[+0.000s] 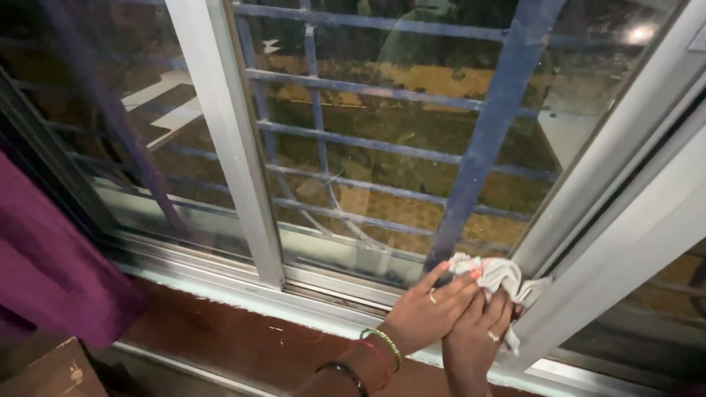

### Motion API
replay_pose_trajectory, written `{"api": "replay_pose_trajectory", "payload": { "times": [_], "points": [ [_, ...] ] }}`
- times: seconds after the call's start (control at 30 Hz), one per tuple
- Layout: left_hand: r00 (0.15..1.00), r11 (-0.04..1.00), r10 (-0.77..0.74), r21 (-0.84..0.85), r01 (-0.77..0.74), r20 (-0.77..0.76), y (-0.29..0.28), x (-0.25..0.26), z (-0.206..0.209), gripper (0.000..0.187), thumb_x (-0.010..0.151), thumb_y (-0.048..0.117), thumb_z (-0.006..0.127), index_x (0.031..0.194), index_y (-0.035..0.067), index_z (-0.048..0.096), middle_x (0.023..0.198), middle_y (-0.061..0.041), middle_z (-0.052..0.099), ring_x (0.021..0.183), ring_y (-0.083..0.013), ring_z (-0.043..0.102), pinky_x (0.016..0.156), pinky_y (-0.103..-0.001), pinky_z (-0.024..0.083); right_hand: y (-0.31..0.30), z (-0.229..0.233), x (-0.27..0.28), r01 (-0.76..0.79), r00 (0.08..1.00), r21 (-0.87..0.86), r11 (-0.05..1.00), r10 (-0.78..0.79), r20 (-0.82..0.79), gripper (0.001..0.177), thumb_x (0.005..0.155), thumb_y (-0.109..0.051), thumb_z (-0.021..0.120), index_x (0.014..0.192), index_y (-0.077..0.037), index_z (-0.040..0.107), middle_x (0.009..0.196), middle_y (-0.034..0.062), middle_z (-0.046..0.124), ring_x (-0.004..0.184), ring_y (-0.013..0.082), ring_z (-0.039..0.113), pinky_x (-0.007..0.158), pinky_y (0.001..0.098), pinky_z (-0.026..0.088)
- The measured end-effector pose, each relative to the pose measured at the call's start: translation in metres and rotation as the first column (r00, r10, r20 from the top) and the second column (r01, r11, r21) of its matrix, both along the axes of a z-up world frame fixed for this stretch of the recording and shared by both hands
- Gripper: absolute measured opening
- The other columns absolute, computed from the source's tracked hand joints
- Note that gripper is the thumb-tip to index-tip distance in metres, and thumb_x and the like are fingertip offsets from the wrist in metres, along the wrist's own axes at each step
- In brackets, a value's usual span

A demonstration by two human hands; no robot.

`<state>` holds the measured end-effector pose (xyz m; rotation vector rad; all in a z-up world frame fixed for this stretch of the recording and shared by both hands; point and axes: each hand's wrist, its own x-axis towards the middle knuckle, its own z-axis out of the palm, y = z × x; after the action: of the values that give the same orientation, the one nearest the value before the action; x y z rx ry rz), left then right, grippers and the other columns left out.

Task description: Cleaning a glass window pane with a cloth.

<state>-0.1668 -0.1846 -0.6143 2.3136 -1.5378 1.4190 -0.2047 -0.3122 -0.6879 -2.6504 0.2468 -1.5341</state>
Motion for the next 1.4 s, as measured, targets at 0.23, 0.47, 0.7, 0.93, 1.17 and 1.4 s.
{"api": "replay_pose_trajectory", "payload": {
  "times": [0.23, 0.47, 0.7, 0.93, 1.17, 1.4],
  "points": [
    [0.995, 1.0, -0.009, 0.008, 0.01, -0.102, 0.009, -0.02, -0.043, 0.039, 0.101, 0.021, 0.053, 0.137, 0.012, 0.064, 0.156, -0.002, 0.054, 0.157, -0.0149, 0.032, 0.132, -0.049, 0.021, 0.019, -0.026, -0.022, 0.033, 0.998, 0.041, 0.999, -0.035, 0.047, 0.042, 0.094, -0.006, 0.062, 0.131, 0.012, 0.054, 0.143, 0.0323, 0.047, 0.133, 0.0513, 0.046, 0.115, 0.0589, 0.041],
    [0.861, 0.992, -0.094, 0.025, 0.123, -0.5, 0.033, -0.016, -0.066, 0.057, 0.082, 0.033, 0.061, 0.129, 0.001, 0.065, 0.156, -0.01, 0.055, 0.155, -0.0259, 0.038, 0.119, -0.057, 0.031, 0.051, 0.01, -0.031, 0.008, 0.996, 0.19, 0.982, 0.008, -0.084, 0.054, 0.078, -0.005, 0.066, 0.128, 0.01, 0.055, 0.136, 0.0346, 0.049, 0.118, 0.0538, 0.05, 0.099, 0.0576, 0.046],
    [0.929, 0.997, 0.026, 0.081, 0.005, -0.37, 0.121, 0.013, 0.044, 0.048, 0.078, 0.017, 0.064, 0.123, 0.002, 0.07, 0.147, -0.013, 0.06, 0.143, -0.0286, 0.05, 0.12, -0.062, 0.031, 0.128, -0.048, -0.027, -0.148, 0.974, 0.042, 0.988, 0.153, -0.167, 0.05, 0.075, -0.006, 0.065, 0.123, 0.004, 0.06, 0.127, 0.0292, 0.056, 0.114, 0.0491, 0.055, 0.097, 0.0557, 0.048],
    [0.937, 0.99, -0.062, -0.142, 0.014, -0.344, 0.184, 0.013, 0.104, 0.048, 0.08, 0.015, 0.064, 0.126, 0.0, 0.066, 0.147, -0.018, 0.057, 0.143, -0.0353, 0.046, 0.123, -0.057, 0.028, 0.082, -0.067, 0.057, -0.422, 0.861, -0.102, 0.901, 0.363, -0.356, 0.039, 0.072, -0.009, 0.064, 0.111, -0.005, 0.068, 0.116, 0.022, 0.065, 0.109, 0.0423, 0.061, 0.095, 0.0526, 0.05],
    [0.844, 0.976, 0.215, 0.071, -0.207, -0.491, 0.211, 0.011, 0.03, 0.066, 0.078, 0.011, 0.063, 0.142, -0.002, 0.049, 0.152, -0.024, 0.046, 0.145, -0.0356, 0.038, 0.118, -0.057, 0.022, 0.033, 0.054, -0.035, 0.138, 0.75, 0.049, 0.989, -0.073, -0.657, 0.038, 0.073, -0.004, 0.066, 0.107, -0.019, 0.075, 0.112, 0.0126, 0.068, 0.106, 0.0336, 0.067, 0.091, 0.0482, 0.056],
    [0.606, 0.912, 0.366, 0.142, -0.385, -0.706, 0.196, -0.019, -0.005, 0.091, 0.077, 0.008, 0.065, 0.158, -0.001, 0.025, 0.16, -0.018, 0.033, 0.15, -0.0337, 0.027, 0.121, -0.055, 0.018, 0.145, 0.04, 0.011, -0.658, 0.707, -0.13, 0.742, 0.549, -0.446, 0.046, 0.06, 0.003, 0.062, 0.106, -0.001, 0.069, 0.13, 0.0228, 0.062, 0.116, 0.0431, 0.06, 0.097, 0.0507, 0.051]
  ]
}}
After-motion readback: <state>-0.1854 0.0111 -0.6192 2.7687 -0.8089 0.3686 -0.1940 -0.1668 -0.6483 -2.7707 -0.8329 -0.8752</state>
